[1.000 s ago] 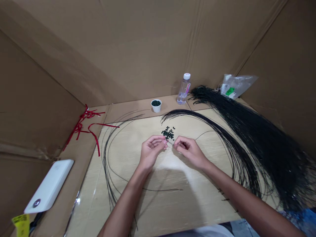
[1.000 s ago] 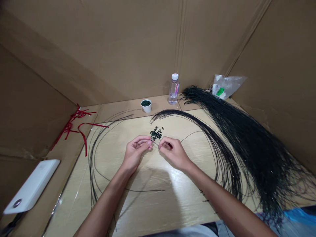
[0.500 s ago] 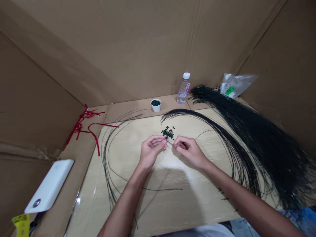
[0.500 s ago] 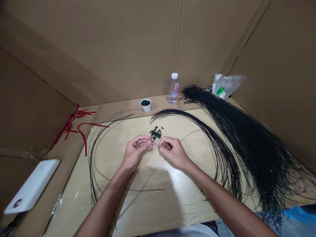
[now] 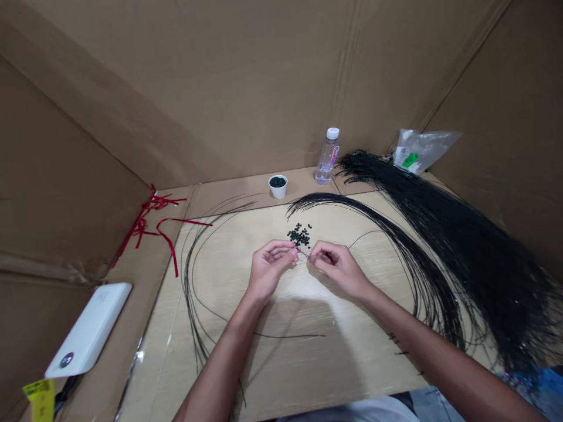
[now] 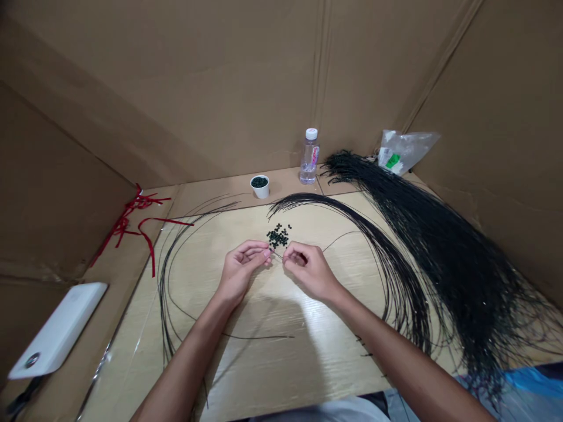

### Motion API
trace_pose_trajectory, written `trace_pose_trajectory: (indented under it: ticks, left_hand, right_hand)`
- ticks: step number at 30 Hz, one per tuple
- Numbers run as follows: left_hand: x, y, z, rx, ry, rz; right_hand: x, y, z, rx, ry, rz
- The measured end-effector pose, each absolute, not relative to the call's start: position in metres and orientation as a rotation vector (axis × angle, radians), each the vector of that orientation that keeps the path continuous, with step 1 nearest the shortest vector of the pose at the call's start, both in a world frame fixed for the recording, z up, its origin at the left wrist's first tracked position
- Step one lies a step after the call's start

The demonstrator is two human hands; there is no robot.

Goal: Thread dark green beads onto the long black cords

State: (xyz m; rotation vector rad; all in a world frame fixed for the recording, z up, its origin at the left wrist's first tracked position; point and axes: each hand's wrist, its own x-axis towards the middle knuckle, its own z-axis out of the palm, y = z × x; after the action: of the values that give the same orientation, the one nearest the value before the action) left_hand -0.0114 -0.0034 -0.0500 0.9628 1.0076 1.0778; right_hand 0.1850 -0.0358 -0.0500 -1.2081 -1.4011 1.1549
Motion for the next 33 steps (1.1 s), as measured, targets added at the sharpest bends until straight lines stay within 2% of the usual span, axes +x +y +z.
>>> trace_pose_trajectory:
  ticks: [19,33]
  left_hand:
    - [-0.015,-0.002,-0.053,1.008,0.979,1.05]
    - [-0.017,-0.002,-0.053,1.087,0.959,0.994]
  right_hand:
    - [0.187,-0.035,-0.05,-1.226,-1.47,1.107]
    - [0.196,-0.035,-0.046,-1.191,-1.787,0.817]
